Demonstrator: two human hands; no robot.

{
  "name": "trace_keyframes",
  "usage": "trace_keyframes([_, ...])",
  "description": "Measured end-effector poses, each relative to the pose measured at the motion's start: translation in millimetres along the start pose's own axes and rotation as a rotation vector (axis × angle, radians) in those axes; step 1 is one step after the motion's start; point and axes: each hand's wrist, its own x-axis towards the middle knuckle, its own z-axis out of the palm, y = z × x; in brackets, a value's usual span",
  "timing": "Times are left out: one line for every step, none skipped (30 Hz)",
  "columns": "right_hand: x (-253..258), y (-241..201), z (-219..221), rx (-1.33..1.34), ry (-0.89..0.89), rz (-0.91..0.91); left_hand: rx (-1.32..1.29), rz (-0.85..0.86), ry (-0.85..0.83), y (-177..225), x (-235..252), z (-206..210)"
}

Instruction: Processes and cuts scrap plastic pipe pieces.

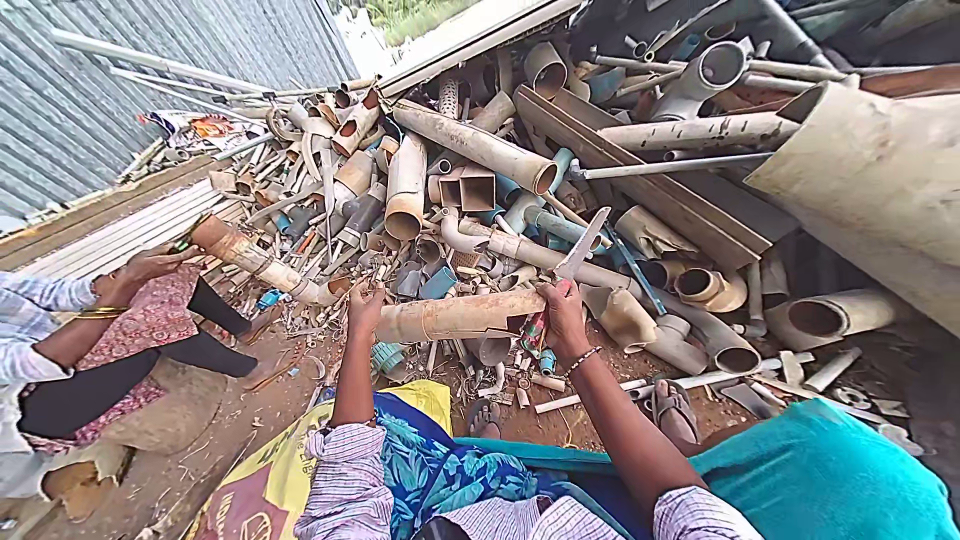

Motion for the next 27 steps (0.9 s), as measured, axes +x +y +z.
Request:
trace_keyframes([-1.3, -2.0, 0.9, 0.008, 0.017, 0.003, -0.048, 0.040, 0.085, -0.3, -5.6, 3.8])
trace_keyframes([-2.2, -3.9, 1.4, 0.017, 0.030, 0.007, -0.123, 0.082, 0.180, 0.8, -14.2, 9.3])
trace_keyframes([-2.8, -5.6, 2.0, 0.034, 0.053, 0.009, -0.212, 0.128, 0.271, 1.4, -24.2, 16.3])
trace_keyframes([-3.0, -7.2, 2.5, 0.053, 0.082, 0.011, -0.297, 0.173, 0.360, 0.6, -34.4, 24.7])
trace_keyframes([-2.7, -9.1, 2.5, 0.075, 0.108, 0.019, -0.369, 0.213, 0.431, -2.4, -44.0, 34.6])
trace_keyframes([-1.8, -11.1, 1.6, 0.097, 0.132, 0.032, -0.430, 0.230, 0.470, -6.9, -52.4, 45.7])
trace_keyframes([-0.4, -13.3, -0.1, 0.118, 0.155, 0.053, -0.495, 0.190, 0.456, -9.4, -61.8, 56.9])
trace_keyframes([1.0, -15.1, -1.9, 0.140, 0.173, 0.076, -0.557, 0.098, 0.400, -10.7, -70.1, 67.4])
trace_keyframes([1.7, -16.8, -3.6, 0.161, 0.180, 0.101, -0.635, -0.033, 0.301, -7.9, -77.0, 75.4])
trace_keyframes([1.6, -18.0, -5.1, 0.179, 0.177, 0.126, -0.718, -0.178, 0.180, -2.0, -81.8, 80.4])
trace_keyframes([1.2, -18.6, -5.1, 0.203, 0.182, 0.148, -0.789, -0.296, 0.070, 3.9, -83.0, 84.1])
trace_keyframes([0.6, -18.7, -4.5, 0.230, 0.180, 0.172, -0.847, -0.365, -0.016, 7.4, -81.1, 87.6])
trace_keyframes([-1.0, -18.6, -3.4, 0.257, 0.173, 0.197, -0.901, -0.390, -0.082, 9.0, -79.2, 90.8])
trace_keyframes([-4.1, -18.8, -2.6, 0.275, 0.160, 0.222, -0.952, -0.383, -0.132, 9.7, -78.1, 93.3])
trace_keyframes([-6.8, -18.0, -1.5, 0.292, 0.150, 0.245, -1.006, -0.353, -0.172, 10.0, -77.2, 94.8])
trace_keyframes([-10.1, -17.4, 0.2, 0.296, 0.139, 0.269, -1.059, -0.308, -0.213, 10.1, -76.4, 95.1])
trace_keyframes([-13.3, -17.1, 2.2, 0.284, 0.123, 0.297, -1.107, -0.257, -0.245, 9.7, -75.6, 95.4])
trace_keyframes([-16.3, -16.8, 3.4, 0.272, 0.112, 0.326, -1.148, -0.206, -0.264, 8.5, -75.0, 96.0])
trace_keyframes([-18.6, -15.8, 4.2, 0.265, 0.102, 0.350, -1.179, -0.157, -0.269, 6.4, -74.2, 96.6])
trace_keyframes([-20.6, -14.0, 5.2, 0.268, 0.099, 0.376, -1.198, -0.120, -0.254, 4.1, -73.1, 96.9])
trace_keyframes([-22.4, -12.0, 6.1, 0.273, 0.101, 0.407, -1.207, -0.092, -0.240, 0.9, -71.7, 96.1])
trace_keyframes([-23.3, -9.2, 6.1, 0.281, 0.104, 0.437, -1.208, -0.069, -0.234, -1.8, -70.9, 94.1])
trace_keyframes([-23.5, -6.6, 5.7, 0.296, 0.108, 0.463, -1.211, -0.042, -0.240, -4.0, -70.4, 91.1])
trace_keyframes([-22.6, -4.0, 4.6, 0.313, 0.100, 0.481, -1.218, -0.009, -0.264, -5.9, -70.0, 87.0])
trace_keyframes([-21.9, -2.5, 3.9, 0.324, 0.091, 0.493, -1.224, 0.018, -0.293, -7.3, -70.0, 82.4])
trace_keyframes([-21.3, -1.5, 3.9, 0.333, 0.083, 0.501, -1.224, 0.031, -0.302, -8.0, -69.6, 78.0])
trace_keyframes([-21.2, -1.5, 4.2, 0.342, 0.067, 0.513, -1.218, 0.029, -0.283, -7.5, -69.5, 74.8])
